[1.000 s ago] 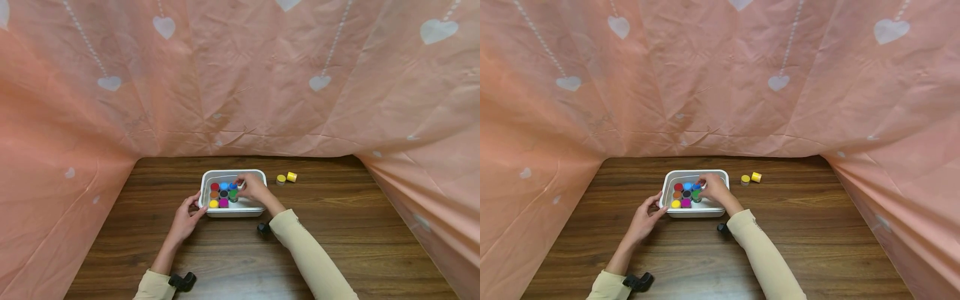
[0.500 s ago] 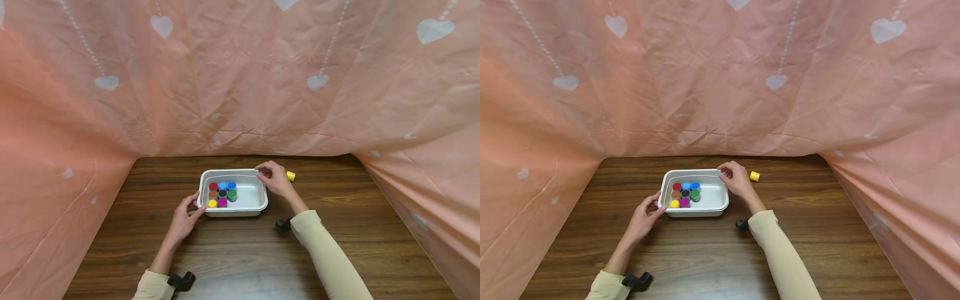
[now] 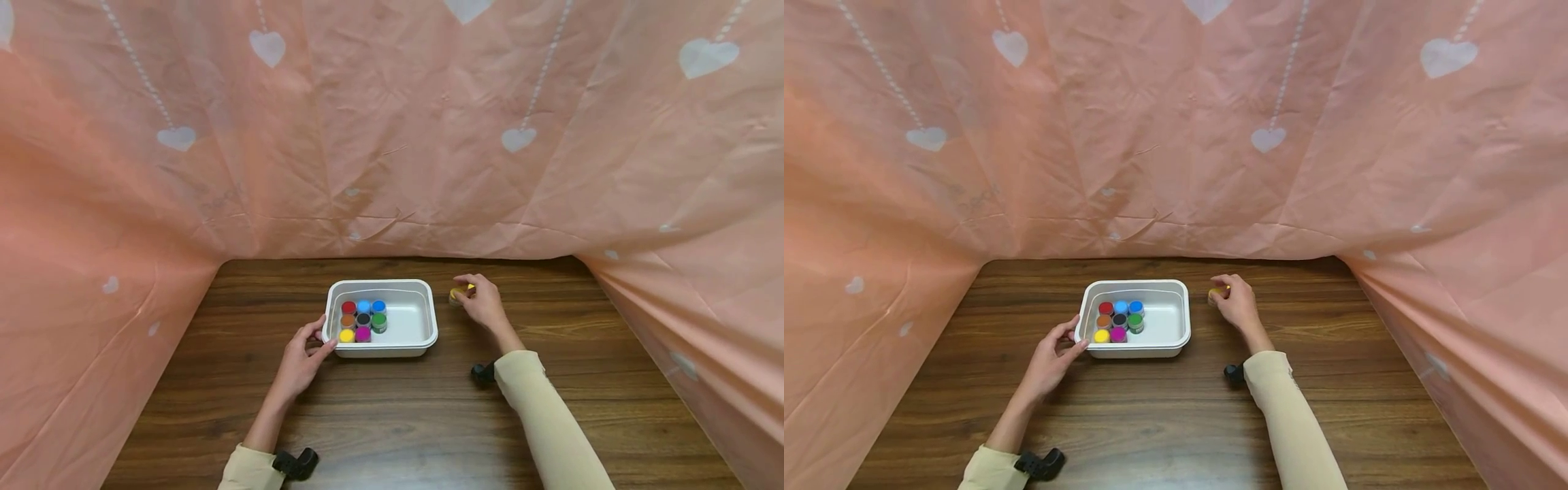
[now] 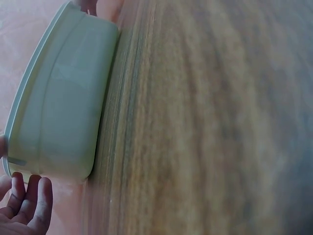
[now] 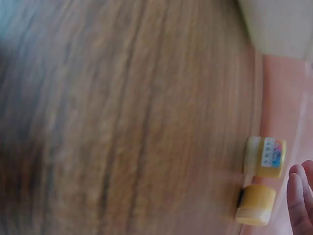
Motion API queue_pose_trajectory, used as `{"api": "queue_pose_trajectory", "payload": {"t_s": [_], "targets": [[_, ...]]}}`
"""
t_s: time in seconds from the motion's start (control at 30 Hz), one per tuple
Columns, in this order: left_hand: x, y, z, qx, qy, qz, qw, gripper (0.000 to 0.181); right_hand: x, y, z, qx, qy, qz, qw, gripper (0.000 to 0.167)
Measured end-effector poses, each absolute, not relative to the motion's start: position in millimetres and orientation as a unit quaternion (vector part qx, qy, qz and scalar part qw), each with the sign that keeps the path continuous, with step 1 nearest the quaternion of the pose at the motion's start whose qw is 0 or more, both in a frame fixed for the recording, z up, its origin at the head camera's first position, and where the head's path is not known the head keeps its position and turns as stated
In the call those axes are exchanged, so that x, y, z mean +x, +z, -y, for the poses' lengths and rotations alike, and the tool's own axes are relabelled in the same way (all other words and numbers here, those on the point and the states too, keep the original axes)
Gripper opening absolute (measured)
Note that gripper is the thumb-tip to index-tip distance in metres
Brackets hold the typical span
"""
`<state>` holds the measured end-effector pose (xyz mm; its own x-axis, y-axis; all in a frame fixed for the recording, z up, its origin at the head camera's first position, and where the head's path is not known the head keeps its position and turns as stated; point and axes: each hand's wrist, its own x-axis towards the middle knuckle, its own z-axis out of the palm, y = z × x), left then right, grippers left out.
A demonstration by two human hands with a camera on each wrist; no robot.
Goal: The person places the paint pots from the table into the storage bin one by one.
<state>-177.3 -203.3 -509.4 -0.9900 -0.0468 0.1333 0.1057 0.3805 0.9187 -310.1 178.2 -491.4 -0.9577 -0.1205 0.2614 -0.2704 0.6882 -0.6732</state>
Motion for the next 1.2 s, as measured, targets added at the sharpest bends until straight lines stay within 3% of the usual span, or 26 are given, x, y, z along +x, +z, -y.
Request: {"api": "queue_pose_trajectory", "payload": {"t_s": [0.47,1.2], "targets": [[-175,-509,203,-0.015,-0.559,0.827,0.063,0.061,-314,-503,-177,0.11,0.347,0.929,0.064,0.039],[-176,-508,201,-0.017,-0.562,0.824,0.078,0.06,-313,-502,-172,0.143,0.314,0.938,0.042,0.031]]}}
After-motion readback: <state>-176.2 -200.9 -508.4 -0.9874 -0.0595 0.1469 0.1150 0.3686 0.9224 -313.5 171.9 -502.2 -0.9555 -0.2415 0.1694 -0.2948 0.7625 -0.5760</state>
